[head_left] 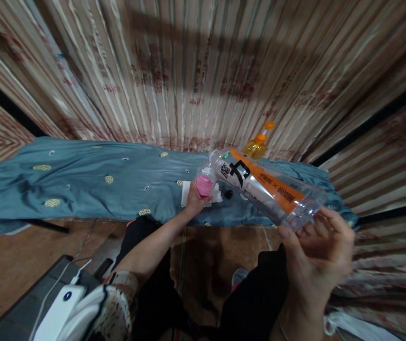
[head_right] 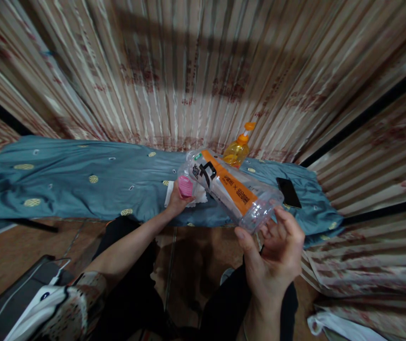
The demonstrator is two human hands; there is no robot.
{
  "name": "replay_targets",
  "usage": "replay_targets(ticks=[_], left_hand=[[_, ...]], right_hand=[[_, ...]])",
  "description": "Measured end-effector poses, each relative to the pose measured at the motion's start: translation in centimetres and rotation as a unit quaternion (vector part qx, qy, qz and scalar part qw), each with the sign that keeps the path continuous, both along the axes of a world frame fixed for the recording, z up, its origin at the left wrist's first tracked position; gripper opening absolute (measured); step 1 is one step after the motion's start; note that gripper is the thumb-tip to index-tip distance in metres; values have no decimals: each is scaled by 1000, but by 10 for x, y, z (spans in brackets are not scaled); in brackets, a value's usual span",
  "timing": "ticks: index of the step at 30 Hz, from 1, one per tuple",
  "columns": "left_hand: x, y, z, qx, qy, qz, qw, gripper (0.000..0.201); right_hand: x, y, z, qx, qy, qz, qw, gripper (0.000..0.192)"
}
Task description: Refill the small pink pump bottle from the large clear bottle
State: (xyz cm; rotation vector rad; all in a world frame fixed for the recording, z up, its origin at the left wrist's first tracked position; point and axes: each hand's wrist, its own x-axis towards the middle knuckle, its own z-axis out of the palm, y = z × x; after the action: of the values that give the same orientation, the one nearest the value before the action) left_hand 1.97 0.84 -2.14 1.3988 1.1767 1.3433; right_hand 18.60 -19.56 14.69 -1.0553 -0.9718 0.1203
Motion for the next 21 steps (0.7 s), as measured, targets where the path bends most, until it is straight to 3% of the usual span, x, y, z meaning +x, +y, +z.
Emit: replay_targets(ticks=[7, 21], left_hand=[[0, 2, -8, 17, -4, 1, 1000, 85], [1, 2, -6, 2, 11, 9, 1000, 85]], right_hand=[[0, -1, 1, 3, -8, 1, 1000, 69], [0, 0, 1, -16, 2, -11, 1000, 70]])
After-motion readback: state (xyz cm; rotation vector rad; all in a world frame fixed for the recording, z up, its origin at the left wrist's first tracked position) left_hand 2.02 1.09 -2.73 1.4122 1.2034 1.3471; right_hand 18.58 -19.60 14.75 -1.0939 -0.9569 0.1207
